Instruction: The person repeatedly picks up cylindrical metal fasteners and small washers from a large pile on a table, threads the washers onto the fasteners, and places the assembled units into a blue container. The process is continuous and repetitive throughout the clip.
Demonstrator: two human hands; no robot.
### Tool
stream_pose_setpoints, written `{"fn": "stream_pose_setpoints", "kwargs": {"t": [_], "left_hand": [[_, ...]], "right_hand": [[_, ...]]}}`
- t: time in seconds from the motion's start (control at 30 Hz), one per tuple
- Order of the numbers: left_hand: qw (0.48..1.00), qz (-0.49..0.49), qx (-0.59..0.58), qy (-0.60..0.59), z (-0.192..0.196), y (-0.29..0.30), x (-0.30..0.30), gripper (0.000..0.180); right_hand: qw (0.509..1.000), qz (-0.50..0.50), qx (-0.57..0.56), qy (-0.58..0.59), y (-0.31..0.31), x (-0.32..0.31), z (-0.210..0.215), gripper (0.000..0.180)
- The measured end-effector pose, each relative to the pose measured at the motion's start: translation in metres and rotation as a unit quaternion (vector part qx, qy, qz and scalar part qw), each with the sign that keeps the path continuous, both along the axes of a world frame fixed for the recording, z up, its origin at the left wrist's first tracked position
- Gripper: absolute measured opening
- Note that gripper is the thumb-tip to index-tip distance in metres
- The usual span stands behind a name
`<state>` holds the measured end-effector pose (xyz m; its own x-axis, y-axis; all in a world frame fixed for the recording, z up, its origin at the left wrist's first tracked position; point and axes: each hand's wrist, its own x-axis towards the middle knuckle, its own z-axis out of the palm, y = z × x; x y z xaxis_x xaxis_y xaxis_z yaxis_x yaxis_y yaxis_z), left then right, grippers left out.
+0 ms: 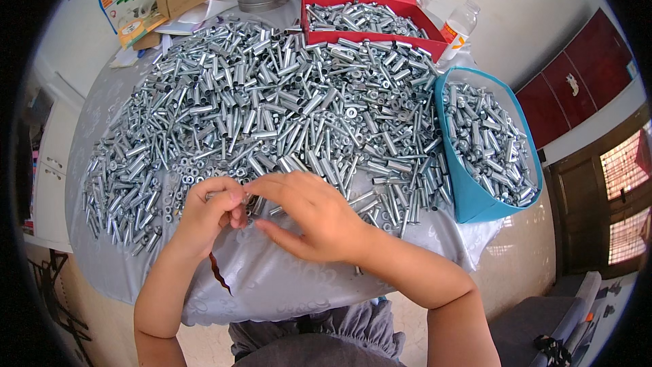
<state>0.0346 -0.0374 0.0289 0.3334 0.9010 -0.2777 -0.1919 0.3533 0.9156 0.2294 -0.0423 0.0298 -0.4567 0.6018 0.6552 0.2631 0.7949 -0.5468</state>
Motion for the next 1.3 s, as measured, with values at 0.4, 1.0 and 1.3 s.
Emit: {"fn": "stream_pose_setpoints", "kwargs": {"t": [0.4, 1.0, 1.3], "left_hand": [[0.995, 0.091, 0.028, -0.001, 0.001, 0.005, -0.005, 0.011], [0.996, 0.066, 0.050, 0.034, 0.002, 0.004, -0.005, 0.011], [0.997, 0.052, 0.061, 0.021, 0.000, 0.002, -0.004, 0.010]], "right_hand": [[0.980, -0.180, -0.077, -0.037, 0.016, 0.015, 0.002, 0.035], [0.837, -0.504, -0.105, -0.186, 0.039, 0.114, 0.002, 0.014], [0.805, -0.531, -0.120, -0.237, 0.039, 0.117, -0.001, 0.019]]}}
